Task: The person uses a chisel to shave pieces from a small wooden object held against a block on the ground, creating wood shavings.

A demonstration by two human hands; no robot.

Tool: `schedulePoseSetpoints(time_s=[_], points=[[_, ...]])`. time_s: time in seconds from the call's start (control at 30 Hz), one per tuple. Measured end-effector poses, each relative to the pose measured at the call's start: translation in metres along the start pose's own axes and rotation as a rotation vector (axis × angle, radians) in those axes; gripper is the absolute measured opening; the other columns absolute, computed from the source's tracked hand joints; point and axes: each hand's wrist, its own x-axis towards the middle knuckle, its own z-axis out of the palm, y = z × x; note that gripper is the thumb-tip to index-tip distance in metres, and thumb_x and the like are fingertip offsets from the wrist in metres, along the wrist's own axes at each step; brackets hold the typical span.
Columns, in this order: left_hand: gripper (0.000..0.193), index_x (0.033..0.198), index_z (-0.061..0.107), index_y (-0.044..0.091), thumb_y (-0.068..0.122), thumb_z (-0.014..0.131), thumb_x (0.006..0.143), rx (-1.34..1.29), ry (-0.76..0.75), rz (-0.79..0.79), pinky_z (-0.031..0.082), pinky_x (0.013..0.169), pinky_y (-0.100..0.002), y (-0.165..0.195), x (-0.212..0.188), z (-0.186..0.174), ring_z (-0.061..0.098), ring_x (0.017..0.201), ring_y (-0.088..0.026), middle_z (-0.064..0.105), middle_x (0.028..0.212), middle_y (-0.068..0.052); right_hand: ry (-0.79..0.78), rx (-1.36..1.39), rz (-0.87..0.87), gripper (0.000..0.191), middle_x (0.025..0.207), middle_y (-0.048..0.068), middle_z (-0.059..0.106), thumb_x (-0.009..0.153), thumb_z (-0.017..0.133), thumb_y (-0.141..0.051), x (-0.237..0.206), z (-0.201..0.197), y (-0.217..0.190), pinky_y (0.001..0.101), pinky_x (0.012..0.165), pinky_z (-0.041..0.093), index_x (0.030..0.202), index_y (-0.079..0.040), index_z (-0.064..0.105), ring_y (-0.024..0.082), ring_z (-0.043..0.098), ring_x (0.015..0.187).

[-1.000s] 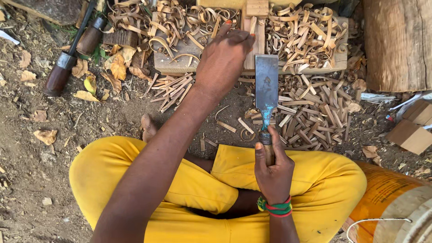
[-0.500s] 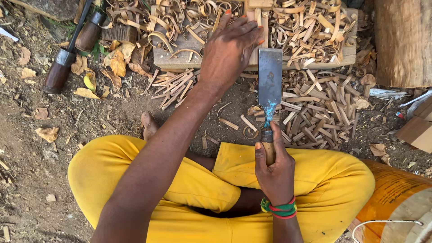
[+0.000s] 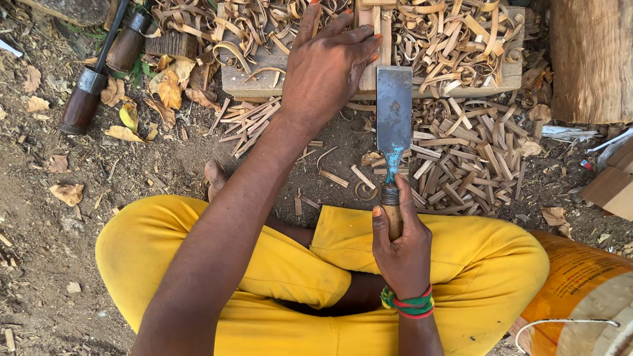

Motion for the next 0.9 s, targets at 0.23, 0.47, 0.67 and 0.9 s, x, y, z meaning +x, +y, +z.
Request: schedulePoseSetpoints(time_s=[0.23, 0.47, 0.67, 0.9], points=[[0.029, 0.112, 0.08, 0.029, 0.012, 0.076, 0.089, 0.028, -0.019, -0.032, 0.015, 0.123, -0.059, 0.001, 0.0, -0.009, 0.058, 0.132, -0.022, 0.075, 0.124, 0.005, 0.024, -0.006, 0.013, 0.053, 0.067, 0.007, 0.057, 0.098, 0.067, -0.014, -0.001, 0.001, -0.004, 0.0278, 0.05, 0.041, 0.148, -0.002, 0.053, 0.007, 0.043, 0.056], [0.037, 0.114, 0.079, 0.031, 0.008, 0.077, 0.085, 0.105, -0.052, -0.041, 0.013, 0.121, -0.066, 0.006, 0.002, -0.011, 0.057, 0.133, -0.02, 0.074, 0.126, 0.007, 0.083, -0.061, -0.104, 0.045, 0.073, 0.007, 0.065, 0.099, 0.069, -0.012, 0.003, -0.005, -0.014, 0.0272, 0.055, 0.048, 0.142, -0.002, 0.058, 0.007, 0.055, 0.059], [0.033, 0.116, 0.079, 0.031, 0.014, 0.078, 0.087, 0.113, -0.021, -0.068, 0.012, 0.121, -0.066, 0.011, 0.0, -0.008, 0.057, 0.131, -0.022, 0.073, 0.127, 0.005, 0.082, -0.097, -0.076, 0.044, 0.071, 0.009, 0.064, 0.098, 0.07, -0.013, 0.005, -0.004, -0.024, 0.0293, 0.054, 0.047, 0.139, -0.004, 0.061, 0.009, 0.052, 0.055], [0.034, 0.117, 0.079, 0.028, 0.01, 0.074, 0.089, 0.11, -0.02, -0.086, 0.016, 0.122, -0.063, 0.017, -0.001, -0.011, 0.059, 0.129, -0.02, 0.074, 0.126, 0.003, 0.096, -0.067, -0.125, 0.043, 0.085, 0.011, 0.07, 0.099, 0.07, -0.012, 0.005, -0.002, -0.025, 0.0282, 0.058, 0.049, 0.14, -0.003, 0.06, 0.007, 0.055, 0.061]])
